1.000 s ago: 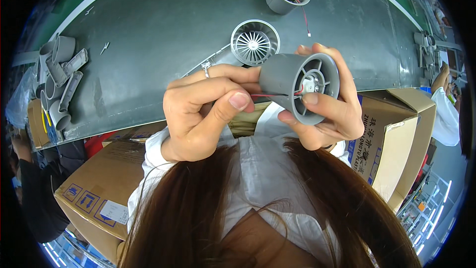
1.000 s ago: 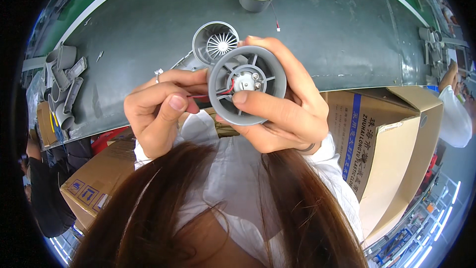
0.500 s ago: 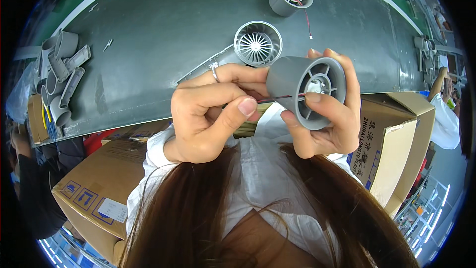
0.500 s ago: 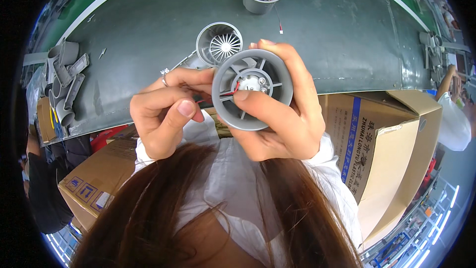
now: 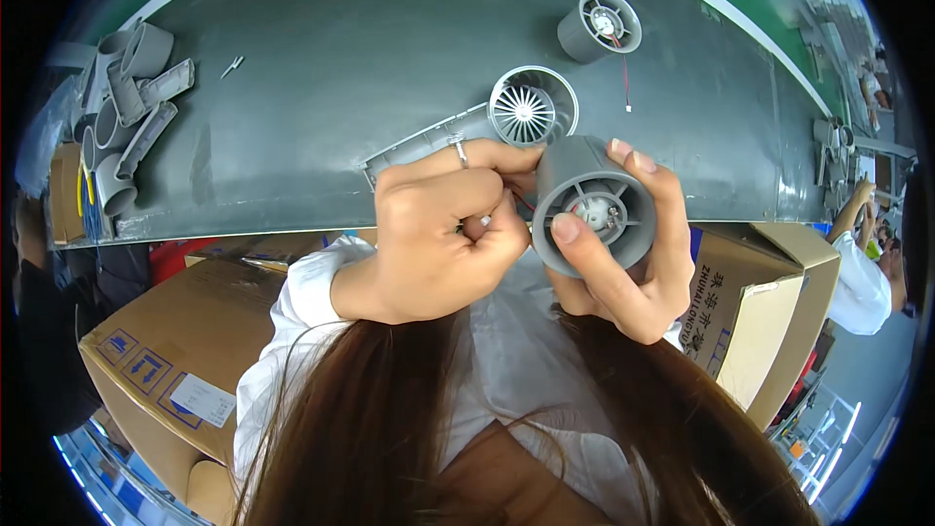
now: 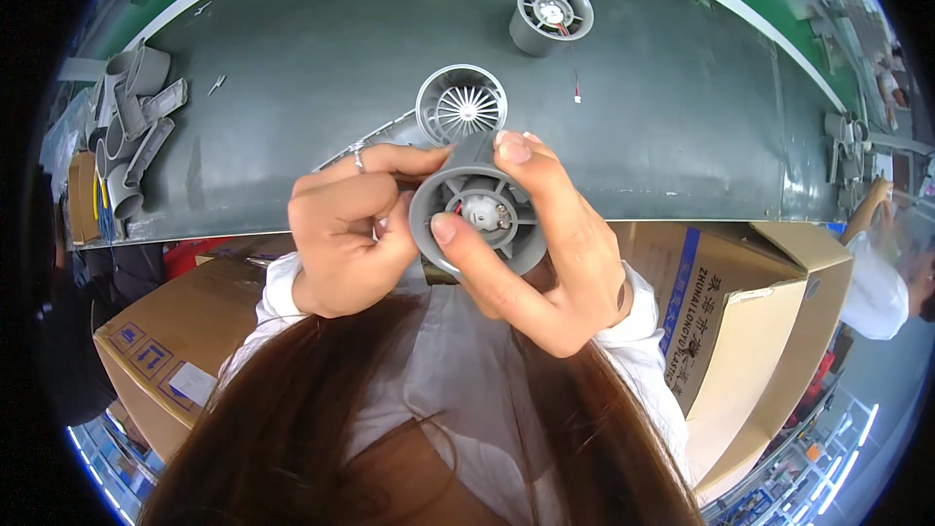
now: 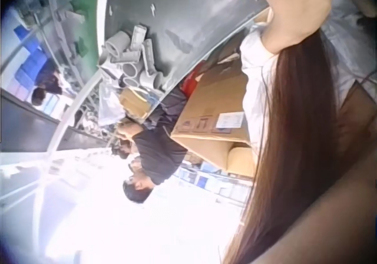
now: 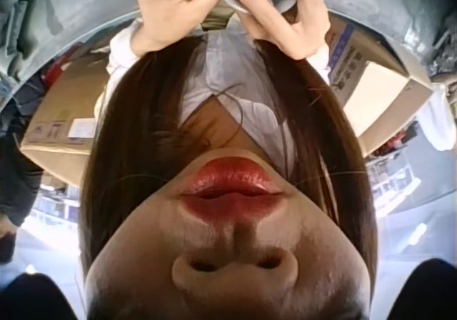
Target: Assembling internal motor and housing components of small handheld fans at an assembly line.
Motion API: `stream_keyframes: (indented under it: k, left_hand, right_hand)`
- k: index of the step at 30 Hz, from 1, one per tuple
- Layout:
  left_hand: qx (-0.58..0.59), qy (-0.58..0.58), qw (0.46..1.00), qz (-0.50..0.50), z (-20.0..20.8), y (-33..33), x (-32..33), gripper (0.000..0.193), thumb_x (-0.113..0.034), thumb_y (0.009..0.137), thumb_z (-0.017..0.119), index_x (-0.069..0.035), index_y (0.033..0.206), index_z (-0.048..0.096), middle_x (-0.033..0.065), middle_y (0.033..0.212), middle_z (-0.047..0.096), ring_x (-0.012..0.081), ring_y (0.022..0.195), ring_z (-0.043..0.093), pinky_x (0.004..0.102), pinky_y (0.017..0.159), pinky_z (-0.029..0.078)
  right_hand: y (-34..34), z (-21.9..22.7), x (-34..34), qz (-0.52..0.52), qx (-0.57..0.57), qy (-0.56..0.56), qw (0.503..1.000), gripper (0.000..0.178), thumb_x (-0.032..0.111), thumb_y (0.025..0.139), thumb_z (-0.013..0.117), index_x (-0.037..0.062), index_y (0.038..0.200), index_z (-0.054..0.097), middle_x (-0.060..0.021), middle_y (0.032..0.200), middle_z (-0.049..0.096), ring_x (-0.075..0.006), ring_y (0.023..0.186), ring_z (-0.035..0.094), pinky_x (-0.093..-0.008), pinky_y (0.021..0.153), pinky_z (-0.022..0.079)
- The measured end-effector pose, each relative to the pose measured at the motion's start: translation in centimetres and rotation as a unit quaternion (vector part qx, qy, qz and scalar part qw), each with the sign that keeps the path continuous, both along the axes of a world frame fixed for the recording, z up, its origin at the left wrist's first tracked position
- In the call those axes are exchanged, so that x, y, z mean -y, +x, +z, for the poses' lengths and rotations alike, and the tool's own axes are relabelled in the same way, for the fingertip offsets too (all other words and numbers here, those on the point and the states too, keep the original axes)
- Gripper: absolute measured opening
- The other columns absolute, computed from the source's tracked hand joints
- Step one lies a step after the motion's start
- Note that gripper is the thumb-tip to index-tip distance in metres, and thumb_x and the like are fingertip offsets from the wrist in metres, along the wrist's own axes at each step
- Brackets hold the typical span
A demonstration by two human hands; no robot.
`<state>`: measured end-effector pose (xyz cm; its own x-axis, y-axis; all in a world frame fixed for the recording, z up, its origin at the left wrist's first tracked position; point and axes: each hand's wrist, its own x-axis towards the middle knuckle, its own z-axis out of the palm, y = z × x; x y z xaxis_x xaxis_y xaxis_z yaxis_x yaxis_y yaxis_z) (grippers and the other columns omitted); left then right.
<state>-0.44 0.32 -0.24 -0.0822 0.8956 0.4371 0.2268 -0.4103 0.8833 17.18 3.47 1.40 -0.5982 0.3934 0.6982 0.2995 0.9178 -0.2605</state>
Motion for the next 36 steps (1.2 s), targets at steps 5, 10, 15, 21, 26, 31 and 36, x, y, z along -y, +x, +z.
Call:
stream_keyframes:
  k: [5, 10, 15, 21, 26, 31, 36]
  left_hand:
    - [-0.102, 0.011, 0.994, 0.028, -0.2, -1.0, 0.3, 0.013, 0.001, 0.067, 0.071, 0.004, 0.073, 0.060, 0.0168, 0.089, 0.067, 0.0234, 0.062, 0.063, 0.0291, 0.054, 0.050]
    - [-0.232, 0.035, 0.966, 0.109, -0.4, -2.8, -0.3, 0.052, -0.018, 0.057, 0.084, -0.002, 0.101, 0.063, 0.0160, 0.106, 0.061, 0.0337, 0.096, 0.058, 0.0393, 0.078, 0.048]
    - [-0.343, 0.000, 0.934, 0.097, -1.9, -2.7, -0.7, 0.048, -0.014, 0.056, 0.082, -0.002, 0.099, 0.063, 0.0129, 0.098, 0.062, 0.0304, 0.097, 0.057, 0.0369, 0.080, 0.046]
    - [-0.319, 0.014, 0.941, 0.116, -2.8, -1.9, -0.9, 0.039, -0.007, 0.059, 0.077, -0.003, 0.095, 0.063, 0.0096, 0.089, 0.061, 0.0273, 0.091, 0.057, 0.0369, 0.075, 0.045]
    - [-0.289, 0.027, 0.948, 0.128, -2.9, -1.6, -1.1, 0.040, -0.007, 0.058, 0.079, -0.005, 0.094, 0.063, 0.0068, 0.088, 0.061, 0.0266, 0.088, 0.058, 0.0378, 0.072, 0.045]
    - [-0.279, 0.010, 0.954, 0.113, -3.3, -0.5, -1.5, 0.032, -0.004, 0.060, 0.076, -0.004, 0.089, 0.062, 0.0058, 0.091, 0.062, 0.0271, 0.087, 0.058, 0.0373, 0.072, 0.045]
    - [-0.261, -0.006, 0.961, 0.093, -3.4, -0.1, -1.8, 0.019, -0.007, 0.067, 0.070, -0.003, 0.084, 0.062, 0.0077, 0.088, 0.062, 0.0256, 0.084, 0.057, 0.0365, 0.074, 0.041]
  right_hand:
    - [0.4, 0.4, -0.3, -0.018, 0.004, -0.023, 1.000, 0.040, -0.012, 0.064, 0.070, 0.0010, 0.101, 0.069, -0.0357, 0.121, 0.045, -0.0389, 0.093, 0.062, -0.0412, 0.079, 0.054]
    - [0.1, 0.8, -2.3, -0.103, 0.026, 0.058, 0.993, 0.037, -0.009, 0.061, 0.072, 0.0035, 0.096, 0.071, -0.0331, 0.113, 0.053, -0.0362, 0.081, 0.065, -0.0349, 0.067, 0.056]
    - [-0.3, 0.4, -3.6, -0.109, 0.075, 0.105, 0.986, 0.036, -0.010, 0.057, 0.067, 0.0004, 0.091, 0.071, -0.0319, 0.108, 0.056, -0.0385, 0.085, 0.064, -0.0363, 0.065, 0.057]
    - [-1.8, 0.8, -3.4, -0.099, 0.109, 0.100, 0.984, 0.031, -0.006, 0.059, 0.065, -0.0004, 0.089, 0.070, -0.0308, 0.105, 0.057, -0.0385, 0.087, 0.064, -0.0370, 0.066, 0.058]
    - [-2.4, 0.6, -3.9, -0.088, 0.136, 0.113, 0.980, 0.029, -0.004, 0.059, 0.065, 0.0001, 0.087, 0.069, -0.0300, 0.103, 0.058, -0.0376, 0.085, 0.065, -0.0373, 0.065, 0.058]
    - [-2.8, 0.5, -3.9, -0.070, 0.137, 0.100, 0.983, 0.029, -0.003, 0.057, 0.066, 0.0014, 0.086, 0.069, -0.0292, 0.103, 0.058, -0.0360, 0.082, 0.065, -0.0354, 0.065, 0.058]
    - [-2.3, 0.1, -4.2, -0.071, 0.102, 0.089, 0.988, 0.037, 0.000, 0.050, 0.071, 0.0040, 0.086, 0.071, -0.0278, 0.104, 0.059, -0.0336, 0.081, 0.066, -0.0332, 0.065, 0.058]
